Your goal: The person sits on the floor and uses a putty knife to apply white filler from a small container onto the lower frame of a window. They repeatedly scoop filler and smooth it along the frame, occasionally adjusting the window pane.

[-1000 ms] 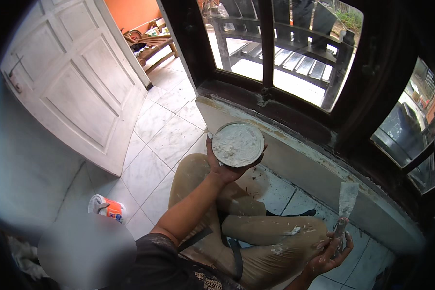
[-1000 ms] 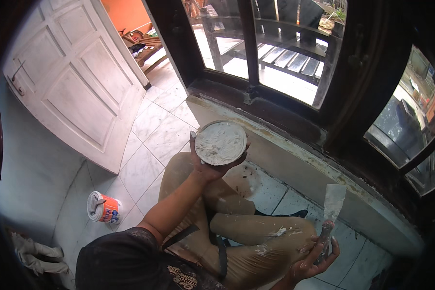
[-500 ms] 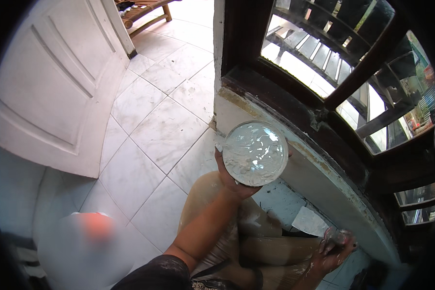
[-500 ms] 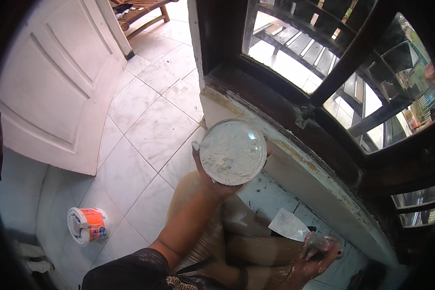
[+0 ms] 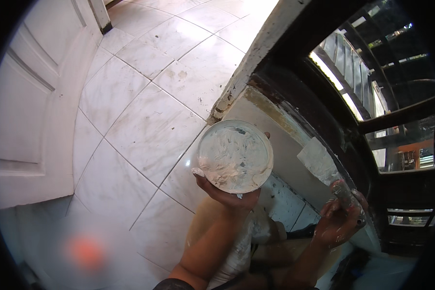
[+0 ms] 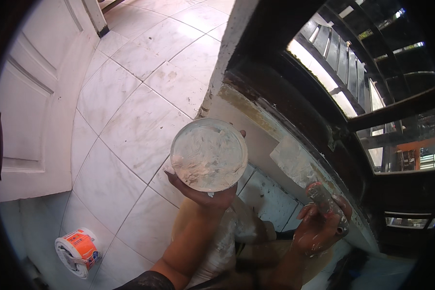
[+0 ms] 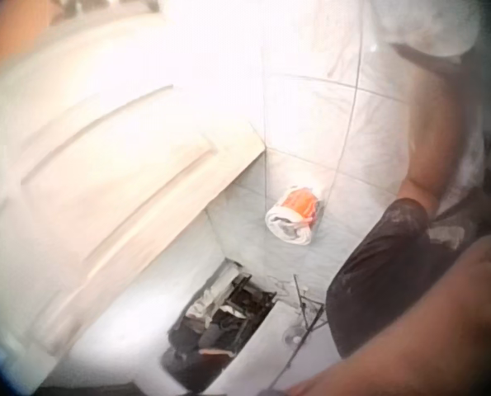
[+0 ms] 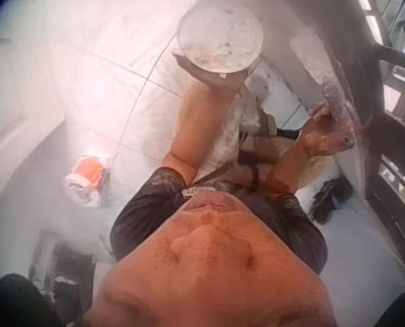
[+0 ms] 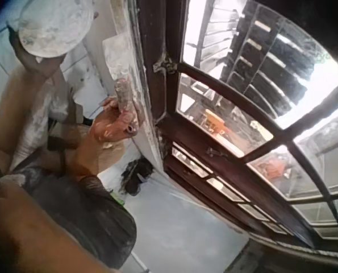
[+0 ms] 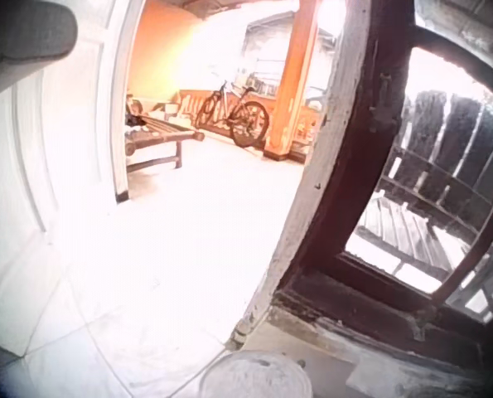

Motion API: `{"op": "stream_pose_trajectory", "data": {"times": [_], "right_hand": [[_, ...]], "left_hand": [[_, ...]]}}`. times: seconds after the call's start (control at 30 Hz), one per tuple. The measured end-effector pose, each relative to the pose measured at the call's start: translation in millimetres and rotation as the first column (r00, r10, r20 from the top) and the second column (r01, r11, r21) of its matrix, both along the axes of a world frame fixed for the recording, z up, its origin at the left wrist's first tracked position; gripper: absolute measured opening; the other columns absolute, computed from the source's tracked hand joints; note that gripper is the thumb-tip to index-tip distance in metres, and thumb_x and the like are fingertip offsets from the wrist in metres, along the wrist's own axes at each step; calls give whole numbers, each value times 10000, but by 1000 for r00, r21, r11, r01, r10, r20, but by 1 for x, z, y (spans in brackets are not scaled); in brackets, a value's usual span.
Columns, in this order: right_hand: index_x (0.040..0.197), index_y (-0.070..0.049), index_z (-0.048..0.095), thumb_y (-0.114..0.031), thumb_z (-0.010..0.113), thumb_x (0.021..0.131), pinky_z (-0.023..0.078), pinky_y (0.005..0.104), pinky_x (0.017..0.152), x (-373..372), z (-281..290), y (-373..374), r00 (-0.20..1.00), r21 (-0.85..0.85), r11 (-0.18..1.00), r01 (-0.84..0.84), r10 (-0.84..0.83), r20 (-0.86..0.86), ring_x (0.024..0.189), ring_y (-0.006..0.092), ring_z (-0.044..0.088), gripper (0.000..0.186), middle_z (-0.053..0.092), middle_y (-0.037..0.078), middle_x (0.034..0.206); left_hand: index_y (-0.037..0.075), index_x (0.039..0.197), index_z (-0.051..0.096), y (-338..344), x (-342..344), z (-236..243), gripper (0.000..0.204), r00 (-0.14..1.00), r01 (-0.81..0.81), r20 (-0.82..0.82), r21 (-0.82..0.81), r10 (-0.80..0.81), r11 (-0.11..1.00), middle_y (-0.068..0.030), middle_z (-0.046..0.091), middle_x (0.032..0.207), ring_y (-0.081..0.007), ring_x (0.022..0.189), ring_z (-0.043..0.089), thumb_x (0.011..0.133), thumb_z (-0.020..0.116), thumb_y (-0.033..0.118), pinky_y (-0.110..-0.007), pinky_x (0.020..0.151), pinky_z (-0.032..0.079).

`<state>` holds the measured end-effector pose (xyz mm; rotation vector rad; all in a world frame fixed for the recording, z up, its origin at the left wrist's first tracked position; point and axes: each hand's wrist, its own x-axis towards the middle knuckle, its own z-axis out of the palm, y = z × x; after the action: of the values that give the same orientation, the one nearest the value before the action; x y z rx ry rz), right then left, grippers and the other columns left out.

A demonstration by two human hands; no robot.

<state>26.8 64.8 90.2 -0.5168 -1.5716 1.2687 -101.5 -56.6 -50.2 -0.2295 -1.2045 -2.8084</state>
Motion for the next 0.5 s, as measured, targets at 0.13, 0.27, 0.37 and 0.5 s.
{"op": "stream_pose_trajectory", "data": {"times": [0.13,0.27,0.37,0.5], "right_hand": [[1353,27,646,-319,590,1115,456,258,480,-3,-8,3,993,95,995,-27,16,114,623,124,559,424,697,136,904],[1356,51,632,-347,566,1107,473,278,481,-8,-1,9,989,61,998,18,-27,146,583,140,546,474,679,137,834],[1362,72,616,-370,548,1112,486,296,478,-12,2,21,989,91,996,-4,-10,145,554,156,541,512,655,131,755],[1431,-14,614,-362,587,1117,401,254,513,-12,4,32,990,141,987,-75,57,132,573,113,478,469,670,84,833]], "left_hand": [[141,1778,-65,4,2,-9,977,973,-203,-154,-238,170,950,-306,386,1763,-484,1578,504,1110,606,381,-633,1322,372],[101,1779,7,13,29,-19,907,946,-323,-124,-306,299,896,-293,396,1757,-429,1598,492,1145,614,333,-554,1314,402],[62,1775,161,13,30,-19,825,955,-266,102,-122,279,956,-264,421,1743,-378,1608,486,1152,548,439,-489,1303,440],[50,1739,330,-2,15,22,877,853,-49,398,705,-337,708,-213,533,1684,-351,1545,566,1142,394,689,-492,1287,474]]}}
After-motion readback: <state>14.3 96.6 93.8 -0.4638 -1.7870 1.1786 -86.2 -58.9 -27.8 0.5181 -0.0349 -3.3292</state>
